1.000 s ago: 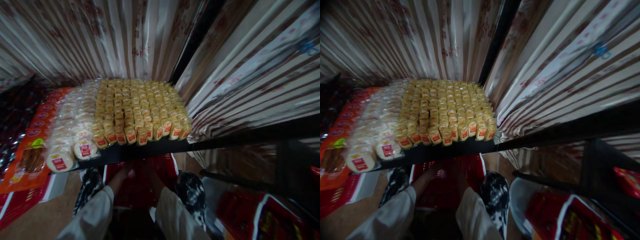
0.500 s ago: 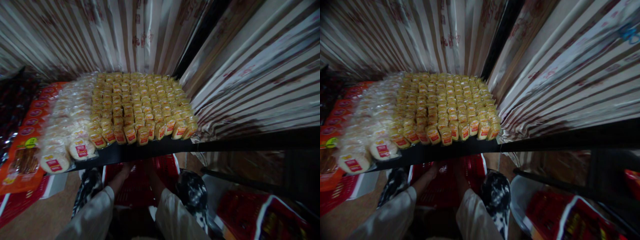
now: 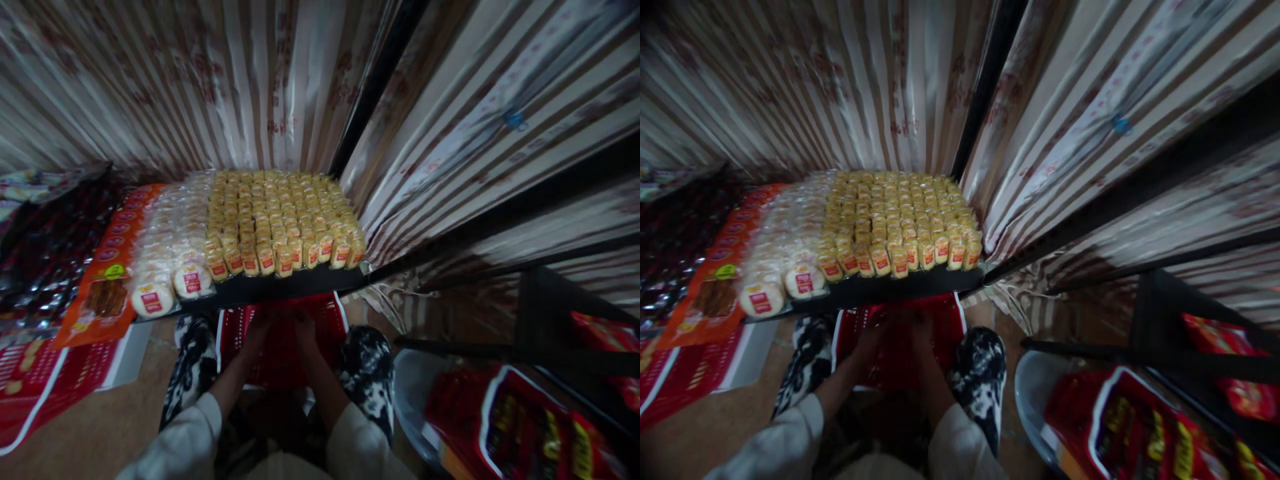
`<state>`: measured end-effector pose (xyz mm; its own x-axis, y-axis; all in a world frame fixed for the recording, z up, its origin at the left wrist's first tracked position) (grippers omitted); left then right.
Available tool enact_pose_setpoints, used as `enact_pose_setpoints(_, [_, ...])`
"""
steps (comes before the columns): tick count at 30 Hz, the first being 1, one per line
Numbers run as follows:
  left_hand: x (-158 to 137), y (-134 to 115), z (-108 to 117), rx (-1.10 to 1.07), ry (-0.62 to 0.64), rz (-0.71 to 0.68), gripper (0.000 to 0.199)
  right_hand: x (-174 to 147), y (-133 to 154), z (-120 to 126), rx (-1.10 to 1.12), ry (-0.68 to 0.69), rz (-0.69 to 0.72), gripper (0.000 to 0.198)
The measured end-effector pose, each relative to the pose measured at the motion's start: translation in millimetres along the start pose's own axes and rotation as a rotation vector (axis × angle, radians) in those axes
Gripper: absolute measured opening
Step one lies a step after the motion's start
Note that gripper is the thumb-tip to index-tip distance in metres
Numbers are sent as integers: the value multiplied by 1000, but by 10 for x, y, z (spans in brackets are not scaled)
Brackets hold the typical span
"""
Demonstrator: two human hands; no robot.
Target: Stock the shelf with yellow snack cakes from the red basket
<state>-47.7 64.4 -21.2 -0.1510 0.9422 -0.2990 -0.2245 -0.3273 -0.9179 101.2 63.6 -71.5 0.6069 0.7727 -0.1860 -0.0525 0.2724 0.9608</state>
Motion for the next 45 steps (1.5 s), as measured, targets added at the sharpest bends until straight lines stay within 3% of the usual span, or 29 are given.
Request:
enact_pose_setpoints(5, [-35, -98, 10, -130, 30, 163, 41, -110, 302, 137, 101, -7, 53, 22])
enact_pose_setpoints(12, [-207, -215, 80, -104, 154, 70, 35, -258, 725, 244, 188, 92, 170, 29])
enact_pose_setpoints(18, [-305, -440, 90, -179, 95, 37, 27, -379, 855, 285, 166, -43, 200, 42])
enact_pose_setpoints(23, [-372, -624, 45, -155, -15, -33, 19, -509, 967, 366, 21, -68, 259, 38])
enact_pose_setpoints(29, [-449, -783, -93, -176, 50, -163, 24, -592, 1138, 398, -15, -45, 342, 43])
enact_pose_setpoints(33, [-452, -806, -208, -150, 109, -249, 30, -534, 1160, 417, 2, -64, 341, 50])
enact_pose_setpoints(38, [-336, -829, -299, -14, 31, -334, 38, -328, 1223, 474, -55, -149, 361, 54])
enact_pose_setpoints(45, [-181, -1153, -432, 39, 66, -468, 43, 152, 1448, 481, -144, -320, 557, 49])
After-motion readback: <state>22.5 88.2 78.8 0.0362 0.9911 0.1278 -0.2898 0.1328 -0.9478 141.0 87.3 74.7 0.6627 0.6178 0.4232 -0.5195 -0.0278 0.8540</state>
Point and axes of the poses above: each hand's wrist, its own x-axis towards the middle knuckle, its own z-axis out of the back of the hand, y = z × x, the point moved 1 cm from there along x, towards the middle knuckle, and after that the axes turned 13 degrees about -y, right-handed, at the moved point
